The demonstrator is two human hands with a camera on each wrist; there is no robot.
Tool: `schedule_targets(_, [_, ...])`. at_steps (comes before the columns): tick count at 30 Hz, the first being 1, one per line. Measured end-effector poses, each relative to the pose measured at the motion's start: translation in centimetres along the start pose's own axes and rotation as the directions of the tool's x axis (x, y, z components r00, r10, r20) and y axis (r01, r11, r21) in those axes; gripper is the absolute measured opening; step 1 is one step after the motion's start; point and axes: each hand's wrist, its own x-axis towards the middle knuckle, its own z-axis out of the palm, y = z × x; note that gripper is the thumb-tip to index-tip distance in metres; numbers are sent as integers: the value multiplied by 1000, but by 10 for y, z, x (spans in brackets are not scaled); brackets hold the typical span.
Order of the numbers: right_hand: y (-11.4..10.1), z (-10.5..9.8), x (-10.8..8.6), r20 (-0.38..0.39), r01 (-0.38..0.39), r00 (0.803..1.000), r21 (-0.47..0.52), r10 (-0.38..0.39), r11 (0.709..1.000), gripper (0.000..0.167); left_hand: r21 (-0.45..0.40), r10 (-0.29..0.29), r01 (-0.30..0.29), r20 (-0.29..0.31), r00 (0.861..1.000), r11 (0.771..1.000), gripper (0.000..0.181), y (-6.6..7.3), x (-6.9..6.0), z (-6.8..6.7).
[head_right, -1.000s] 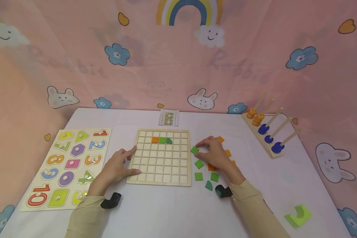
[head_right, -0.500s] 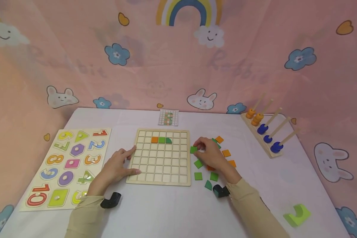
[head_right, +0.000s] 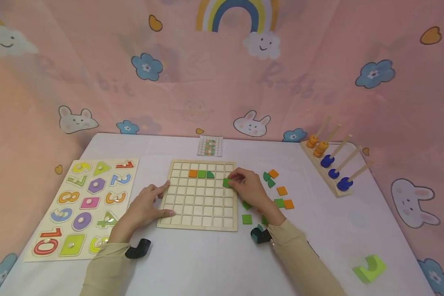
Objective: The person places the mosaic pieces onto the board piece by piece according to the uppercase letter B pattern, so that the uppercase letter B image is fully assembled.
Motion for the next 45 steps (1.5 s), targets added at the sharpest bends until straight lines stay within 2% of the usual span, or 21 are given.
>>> schedule_targets(8, [-24,32,5,25,-34,999,120,31,992,9,-7,8,-8,-7,1000,1000,104,1,-1,-1])
schedule_targets(15, [-38,53,15,9,28,1000,117,-29,993,7,-16,2,-3,-10,1000,1000,104,1,-2,-1])
schedule_targets(21, [-46,65,23,3,36,999,123,-36,992,7,-9,5,-5,-7,1000,1000,104,2,-1,-1])
schedule_targets(32, [-60,82,30,4,44,999,16,-44,999,5,-3,18,-18,-6,1000,1000,103,1,-2,-1])
schedule_targets(40, [-59,82,32,-19,70,997,-121,-73,990,6,-10,1,-1,1,1000,1000,104,0,0,-1])
schedule_targets(45, [-62,81,31,-8,84,996,-155,-86,984,7,-8,0,0,1,1000,1000,104,-1,0,-1])
